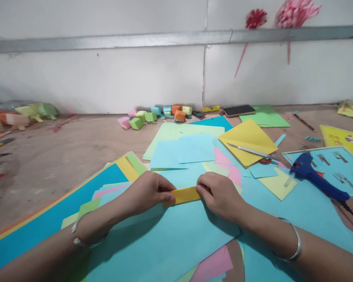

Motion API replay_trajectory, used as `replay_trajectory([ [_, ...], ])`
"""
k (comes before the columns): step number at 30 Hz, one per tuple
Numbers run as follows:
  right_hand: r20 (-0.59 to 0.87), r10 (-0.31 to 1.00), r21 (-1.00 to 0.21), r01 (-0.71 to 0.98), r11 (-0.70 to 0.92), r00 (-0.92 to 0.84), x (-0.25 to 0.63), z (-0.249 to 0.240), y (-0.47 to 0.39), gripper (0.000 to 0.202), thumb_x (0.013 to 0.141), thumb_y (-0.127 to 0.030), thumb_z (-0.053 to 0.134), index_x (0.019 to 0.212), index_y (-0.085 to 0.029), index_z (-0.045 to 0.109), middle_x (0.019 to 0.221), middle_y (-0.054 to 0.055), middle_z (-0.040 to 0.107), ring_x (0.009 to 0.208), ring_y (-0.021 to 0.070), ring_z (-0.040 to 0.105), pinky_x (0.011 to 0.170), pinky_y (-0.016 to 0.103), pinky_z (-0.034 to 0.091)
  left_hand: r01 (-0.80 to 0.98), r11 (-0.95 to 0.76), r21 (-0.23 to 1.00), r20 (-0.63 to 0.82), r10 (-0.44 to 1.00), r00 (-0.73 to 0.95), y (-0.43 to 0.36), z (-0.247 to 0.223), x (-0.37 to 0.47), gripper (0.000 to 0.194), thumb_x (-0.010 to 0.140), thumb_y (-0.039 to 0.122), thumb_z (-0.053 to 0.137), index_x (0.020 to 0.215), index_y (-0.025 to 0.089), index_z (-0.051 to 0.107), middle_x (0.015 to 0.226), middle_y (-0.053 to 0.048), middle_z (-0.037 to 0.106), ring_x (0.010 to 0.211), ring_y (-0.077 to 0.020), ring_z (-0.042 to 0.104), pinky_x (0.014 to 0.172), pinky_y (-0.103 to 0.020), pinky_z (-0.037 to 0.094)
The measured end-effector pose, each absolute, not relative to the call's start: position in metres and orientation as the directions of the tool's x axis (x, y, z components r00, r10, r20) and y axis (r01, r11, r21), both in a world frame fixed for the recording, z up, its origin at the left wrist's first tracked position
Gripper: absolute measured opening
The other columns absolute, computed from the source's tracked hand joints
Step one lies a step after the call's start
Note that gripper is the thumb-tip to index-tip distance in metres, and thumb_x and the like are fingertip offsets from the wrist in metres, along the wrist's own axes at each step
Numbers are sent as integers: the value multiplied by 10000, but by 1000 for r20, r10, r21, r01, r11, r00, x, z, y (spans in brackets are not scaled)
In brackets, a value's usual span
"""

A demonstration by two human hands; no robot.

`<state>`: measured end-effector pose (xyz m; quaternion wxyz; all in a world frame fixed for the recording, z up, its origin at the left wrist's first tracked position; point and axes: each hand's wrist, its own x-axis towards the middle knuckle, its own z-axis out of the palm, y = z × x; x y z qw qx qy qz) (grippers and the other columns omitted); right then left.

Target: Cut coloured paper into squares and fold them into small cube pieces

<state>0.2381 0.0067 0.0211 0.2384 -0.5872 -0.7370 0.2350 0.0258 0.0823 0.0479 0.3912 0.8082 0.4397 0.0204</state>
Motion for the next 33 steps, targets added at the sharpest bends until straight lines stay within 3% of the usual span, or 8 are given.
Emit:
replay_trajectory([
  [7,127,960,-590,759,277,-251,233,14,7,181,913,-208,488,756,-182,574,717,21,601,670,146,522,609,265,347,705,-402,584,-303,697,650,83,44,26,186,777,244,610,708,210,779,628,-14,691,597,-160,554,538,-238,316],
  [10,254,928,-435,825,360,-271,231,6,5,216,906,-179,480,708,-168,565,686,29,552,650,148,477,571,267,300,718,-508,475,-268,694,668,82,43,29,156,781,215,619,709,197,756,711,-30,701,689,-175,585,586,-250,329],
  [14,398,849,-186,876,446,-347,229,-5,4,260,888,-101,455,654,-159,553,669,33,494,628,149,399,541,284,238,746,-522,412,-230,733,640,81,42,31,72,767,209,676,817,218,727,670,12,670,658,-158,564,582,-250,309],
  [19,462,813,-93,892,442,-354,226,-3,4,268,904,-71,448,672,-149,557,692,37,483,650,155,365,566,301,246,674,-654,344,-102,688,719,81,35,29,71,750,140,695,705,193,691,745,-10,647,738,-170,555,620,-264,316],
  [22,492,718,14,829,559,-492,225,3,2,283,949,-77,416,741,-143,596,702,39,497,661,163,356,586,318,254,552,-744,376,16,601,799,82,26,26,127,756,83,648,690,186,684,777,-13,602,723,-148,533,601,-253,316],
  [25,468,550,147,674,724,-692,225,6,1,192,956,-94,459,903,-126,640,708,24,534,658,161,375,573,334,237,466,-768,438,-8,516,857,82,21,25,186,772,51,598,672,185,681,720,8,557,626,-108,495,553,-241,301],
  [30,425,566,152,672,725,-706,222,4,-2,196,953,-150,519,774,-152,597,720,3,543,660,153,395,577,362,228,444,-791,421,-65,462,885,85,28,25,146,833,97,563,786,176,676,758,-4,579,680,-133,534,570,-247,327],
  [33,409,572,159,673,722,-711,220,6,-5,202,962,-126,487,805,-146,612,723,11,552,668,159,412,578,363,238,451,-782,431,-114,449,886,87,35,26,60,855,216,628,840,165,656,818,-17,604,728,-154,556,593,-251,349],
])
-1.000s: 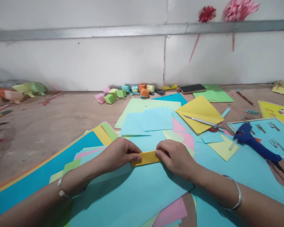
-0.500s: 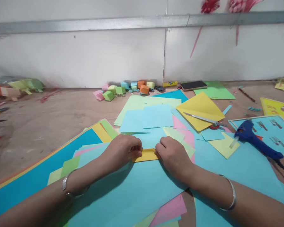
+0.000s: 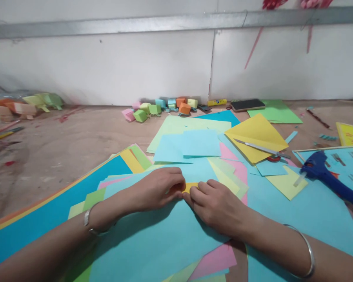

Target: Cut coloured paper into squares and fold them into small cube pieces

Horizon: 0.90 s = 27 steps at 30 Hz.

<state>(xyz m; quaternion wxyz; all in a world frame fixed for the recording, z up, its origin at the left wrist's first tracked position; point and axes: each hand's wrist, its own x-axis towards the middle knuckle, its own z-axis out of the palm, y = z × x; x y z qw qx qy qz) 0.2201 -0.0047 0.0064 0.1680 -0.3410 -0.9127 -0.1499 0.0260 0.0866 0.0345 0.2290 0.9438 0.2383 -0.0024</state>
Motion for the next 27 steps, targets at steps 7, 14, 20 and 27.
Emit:
replay_trajectory([
  [7,399,606,63,680,730,-688,223,9,-8,276,940,-53,407,781,-148,612,704,26,558,639,168,414,569,360,258,543,-693,474,-226,501,836,90,37,31,215,720,296,808,795,176,646,796,6,611,709,-144,541,577,-231,327],
  [14,354,598,136,672,728,-719,218,14,-11,232,980,-113,403,999,-139,632,708,12,556,635,168,422,572,356,261,744,-570,350,-393,632,669,105,42,15,275,675,420,800,632,205,635,630,25,595,600,-147,495,512,-254,246],
  [20,315,616,164,681,713,-722,206,13,-10,228,991,-156,407,983,-160,635,732,13,521,663,174,403,590,363,211,760,-581,292,-411,641,648,106,45,15,262,666,434,787,633,211,652,623,23,606,588,-147,498,498,-258,248],
  [27,196,668,35,686,727,-718,217,13,-1,274,967,-214,464,1217,-245,572,824,34,533,734,193,397,605,334,192,733,-584,350,-415,605,680,97,55,19,198,711,366,744,652,205,646,619,22,607,577,-136,495,503,-251,267],
])
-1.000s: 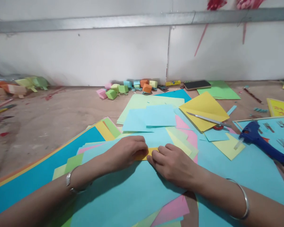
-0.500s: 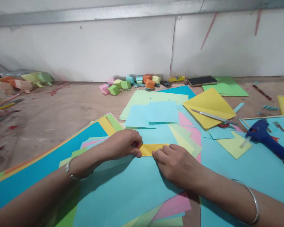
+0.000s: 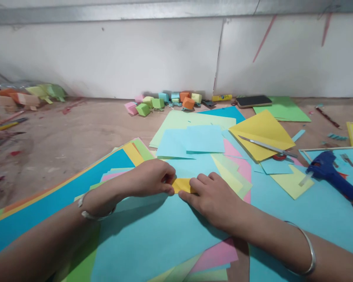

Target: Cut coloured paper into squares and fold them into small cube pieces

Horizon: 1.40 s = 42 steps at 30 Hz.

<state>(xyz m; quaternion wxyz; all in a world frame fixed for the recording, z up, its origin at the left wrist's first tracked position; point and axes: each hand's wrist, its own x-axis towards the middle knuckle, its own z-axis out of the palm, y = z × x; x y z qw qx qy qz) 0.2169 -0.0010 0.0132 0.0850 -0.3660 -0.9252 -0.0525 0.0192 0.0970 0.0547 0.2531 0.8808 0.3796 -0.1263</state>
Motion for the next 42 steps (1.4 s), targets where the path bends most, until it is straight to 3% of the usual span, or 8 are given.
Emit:
replay_trajectory([
  [5,191,658,52,677,734,-728,219,11,3,382,954,-178,486,1328,-257,506,829,38,538,733,195,388,609,333,195,783,-540,308,-407,669,622,98,51,24,287,681,459,764,650,202,640,622,11,610,584,-147,500,510,-253,250],
  [12,163,690,27,702,711,-705,235,22,-3,210,975,-231,487,1125,-257,631,857,55,580,778,198,450,626,333,216,780,-555,290,-415,662,625,99,45,23,354,666,510,781,623,201,614,604,13,593,561,-147,475,504,-260,228],
  [24,41,718,105,718,688,-694,273,37,-13,272,805,-45,572,969,-248,647,547,-25,499,517,148,382,575,338,138,775,-566,280,-405,663,630,98,45,21,375,687,486,777,584,196,563,574,25,536,533,-125,417,478,-258,212],
  [27,106,750,156,756,636,-653,268,44,-17,238,834,-19,499,713,-198,600,526,3,480,525,161,380,584,347,172,770,-570,285,-391,665,637,98,43,21,382,694,486,771,574,194,557,565,29,525,519,-118,407,475,-255,209],
  [29,224,762,183,794,579,-607,254,45,-17,250,863,-21,458,750,-171,624,598,41,525,595,188,425,599,349,214,763,-576,294,-392,656,646,99,42,21,385,691,489,774,573,193,559,564,28,527,528,-122,419,478,-255,209],
  [33,316,757,157,819,553,-572,215,29,-14,414,941,-385,547,1184,-55,603,747,78,576,678,222,441,589,339,247,753,-597,276,-407,637,655,99,43,23,372,700,507,769,603,195,590,582,12,559,585,-148,481,499,-253,208],
  [36,181,819,130,838,530,-545,201,16,-11,782,744,-710,631,1217,-89,601,761,56,582,686,222,451,592,338,256,723,-649,237,-415,605,680,98,45,24,350,743,515,736,641,199,624,627,-5,607,646,-172,542,513,-258,217],
  [42,127,845,302,832,465,-519,215,16,-19,733,747,-700,642,1069,-43,693,701,79,611,668,229,482,592,364,233,686,-698,206,-408,576,709,96,48,22,298,779,483,722,719,198,658,720,-33,671,760,-216,607,539,-268,263],
])
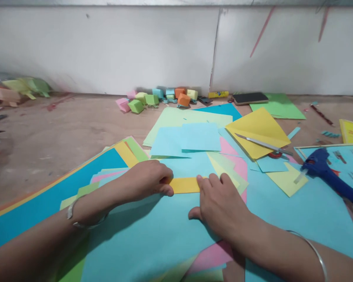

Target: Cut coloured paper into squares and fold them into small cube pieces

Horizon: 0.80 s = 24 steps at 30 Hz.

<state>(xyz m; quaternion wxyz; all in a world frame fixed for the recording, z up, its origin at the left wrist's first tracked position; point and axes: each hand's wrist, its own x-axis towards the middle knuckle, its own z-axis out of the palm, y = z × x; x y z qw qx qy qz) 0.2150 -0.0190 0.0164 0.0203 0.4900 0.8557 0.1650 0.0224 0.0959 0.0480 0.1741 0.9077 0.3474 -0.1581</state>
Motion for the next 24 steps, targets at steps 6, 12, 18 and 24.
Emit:
replay_trajectory([
  [6,151,844,331,831,447,-515,219,18,-21,525,778,-660,645,636,-155,668,629,88,591,604,220,466,580,367,211,700,-692,179,-350,620,703,84,52,26,216,792,386,725,757,189,643,732,-36,671,763,-228,609,567,-285,312],
  [12,205,815,304,827,474,-542,219,17,-19,471,720,-625,725,620,-167,673,631,87,601,580,216,458,569,359,193,514,-840,172,-338,440,832,54,49,46,747,827,626,600,1337,97,460,976,-122,676,844,-268,612,623,-333,388],
  [18,181,824,301,828,474,-537,218,19,-19,470,700,-616,749,600,-164,669,656,97,629,578,204,466,563,348,183,653,-741,-157,-352,659,664,19,35,42,1114,731,838,411,1457,-6,370,779,-151,642,697,-262,582,568,-346,368],
  [24,175,819,318,819,478,-546,220,19,-18,411,778,-533,724,667,-139,686,657,106,636,599,209,484,571,349,172,690,-684,-236,-427,711,559,11,36,37,1114,741,834,414,1408,-59,426,569,-113,585,524,-214,530,468,-308,292],
])
